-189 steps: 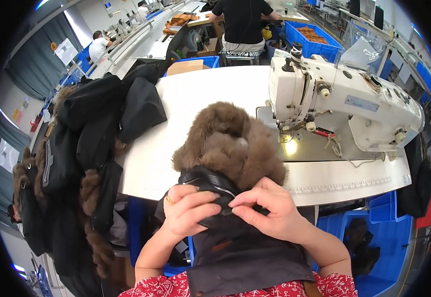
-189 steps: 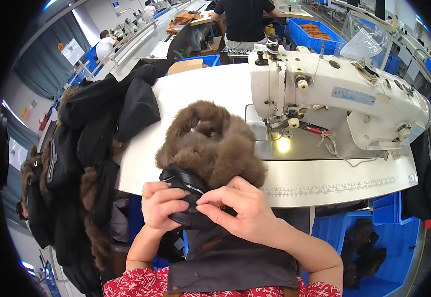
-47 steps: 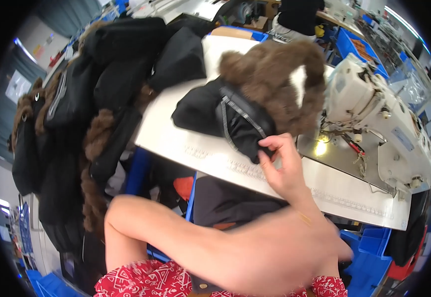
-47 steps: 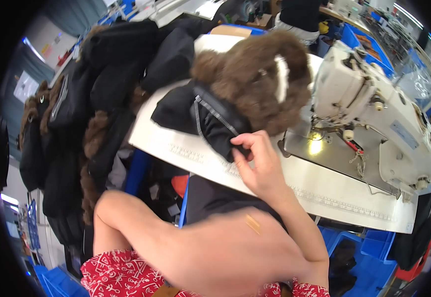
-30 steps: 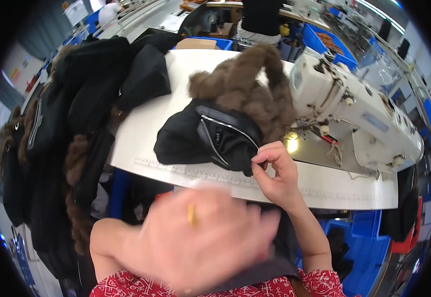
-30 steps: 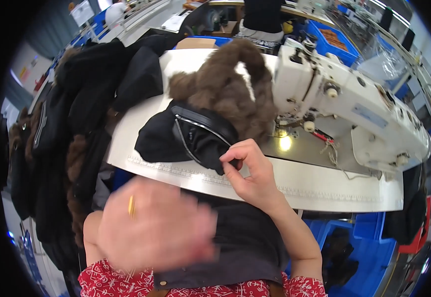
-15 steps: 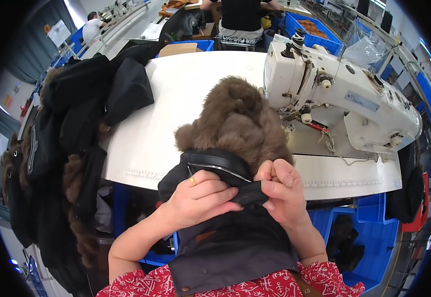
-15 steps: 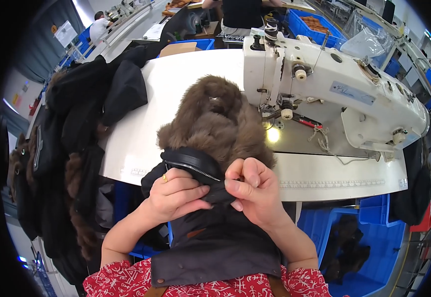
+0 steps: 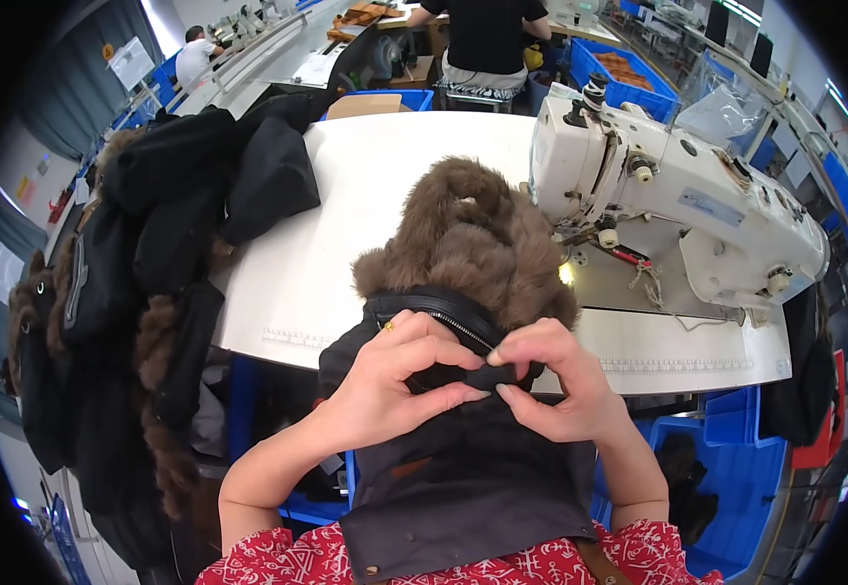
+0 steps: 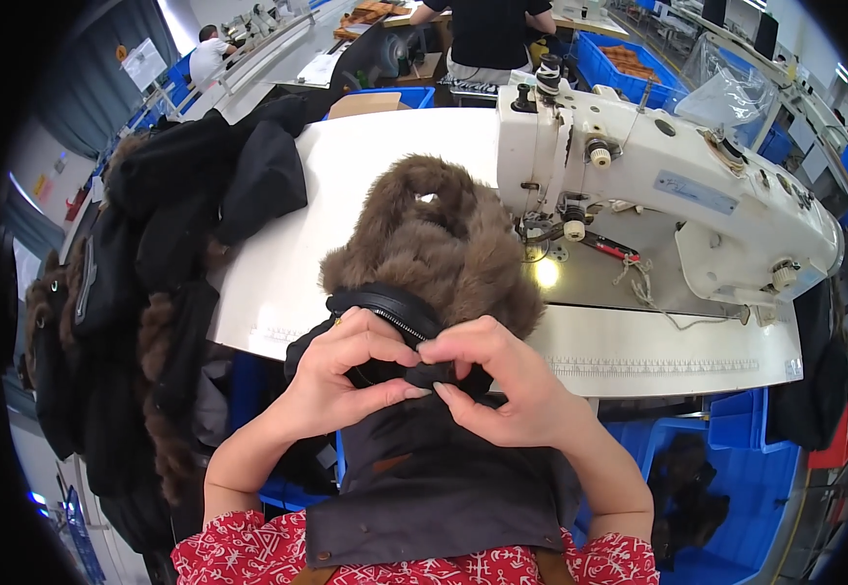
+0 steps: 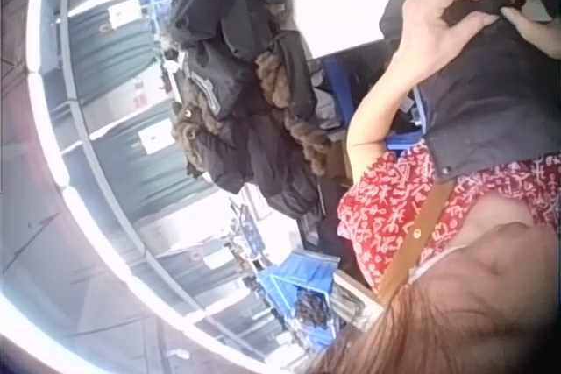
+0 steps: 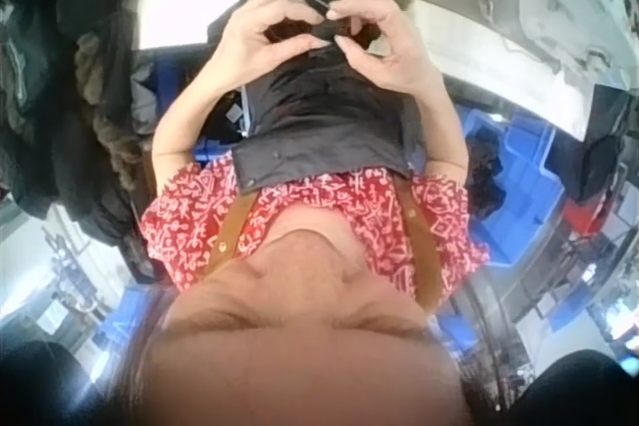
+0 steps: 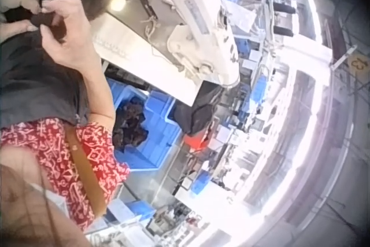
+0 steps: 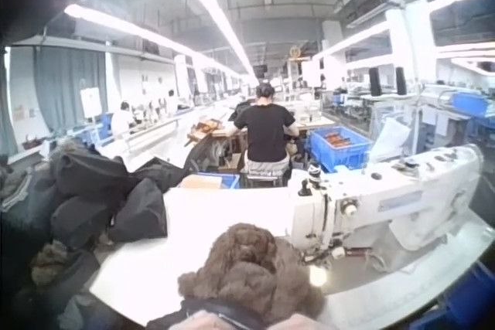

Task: Sewing a fur lining into a black fabric garment component using an industrial sewing machine.

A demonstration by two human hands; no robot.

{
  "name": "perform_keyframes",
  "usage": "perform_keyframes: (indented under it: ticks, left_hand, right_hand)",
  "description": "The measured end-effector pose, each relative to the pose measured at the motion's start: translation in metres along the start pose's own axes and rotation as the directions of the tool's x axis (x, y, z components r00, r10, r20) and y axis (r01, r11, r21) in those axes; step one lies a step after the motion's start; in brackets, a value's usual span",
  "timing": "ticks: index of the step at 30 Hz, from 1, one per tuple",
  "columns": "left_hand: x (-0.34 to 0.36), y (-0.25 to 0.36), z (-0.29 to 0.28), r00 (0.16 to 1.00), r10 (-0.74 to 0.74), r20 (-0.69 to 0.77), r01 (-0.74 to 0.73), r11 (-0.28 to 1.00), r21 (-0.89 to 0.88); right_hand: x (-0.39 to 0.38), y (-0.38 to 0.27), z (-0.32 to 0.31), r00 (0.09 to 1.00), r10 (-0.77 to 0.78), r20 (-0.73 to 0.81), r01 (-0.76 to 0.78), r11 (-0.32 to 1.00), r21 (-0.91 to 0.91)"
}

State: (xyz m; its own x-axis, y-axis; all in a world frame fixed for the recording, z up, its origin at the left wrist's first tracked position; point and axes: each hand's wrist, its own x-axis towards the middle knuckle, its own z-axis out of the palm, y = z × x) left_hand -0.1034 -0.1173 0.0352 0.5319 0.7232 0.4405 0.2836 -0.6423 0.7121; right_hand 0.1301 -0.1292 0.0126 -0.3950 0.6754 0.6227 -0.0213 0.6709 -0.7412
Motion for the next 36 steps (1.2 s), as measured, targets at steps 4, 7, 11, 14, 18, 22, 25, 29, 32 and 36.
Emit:
perform_keyframes:
  ticks: [4, 7, 11, 14, 18, 22, 25, 29, 32, 36]
  left_hand:
    - [0.003, 0.0, -0.003, 0.999, -0.025, 0.024, 0.027, 0.996, -0.081]
    - [0.005, 0.002, -0.007, 0.998, -0.037, 0.054, 0.042, 0.995, -0.089]
    - [0.001, -0.006, -0.012, 0.992, -0.062, 0.111, 0.083, 0.978, -0.193]
    - [0.004, -0.003, -0.016, 0.986, -0.085, 0.143, 0.11, 0.978, -0.177]
    - [0.005, 0.005, -0.017, 0.967, -0.166, 0.196, 0.2, 0.964, -0.173]
    - [0.005, 0.006, -0.011, 0.971, -0.153, 0.184, 0.183, 0.97, -0.159]
    - [0.004, 0.007, -0.009, 0.978, -0.133, 0.161, 0.153, 0.981, -0.119]
    - [0.002, 0.01, -0.008, 0.967, -0.202, 0.156, 0.22, 0.969, -0.108]
    - [0.002, 0.011, -0.008, 0.97, -0.196, 0.144, 0.212, 0.971, -0.106]
    - [0.002, 0.012, -0.005, 0.97, -0.206, 0.126, 0.223, 0.964, -0.145]
  right_hand:
    - [0.003, 0.003, -0.012, 0.973, 0.217, 0.081, -0.229, 0.947, 0.223]
    - [0.017, 0.001, -0.02, 0.947, 0.257, 0.191, -0.294, 0.936, 0.194]
    - [0.029, -0.006, -0.024, 0.912, 0.282, 0.298, -0.321, 0.943, 0.091]
    - [0.036, -0.015, -0.023, 0.892, 0.303, 0.336, -0.319, 0.948, -0.008]
    - [0.039, -0.025, -0.023, 0.887, 0.27, 0.374, -0.194, 0.954, -0.23]
    - [0.033, -0.026, -0.022, 0.908, 0.233, 0.347, -0.128, 0.945, -0.3]
    - [0.036, -0.036, -0.025, 0.875, 0.388, 0.288, -0.316, 0.911, -0.265]
    - [0.038, -0.036, -0.033, 0.862, 0.387, 0.328, -0.344, 0.921, -0.185]
    - [0.04, -0.034, -0.033, 0.864, 0.376, 0.334, -0.299, 0.918, -0.26]
    - [0.04, -0.032, -0.025, 0.907, 0.262, 0.331, -0.102, 0.896, -0.431]
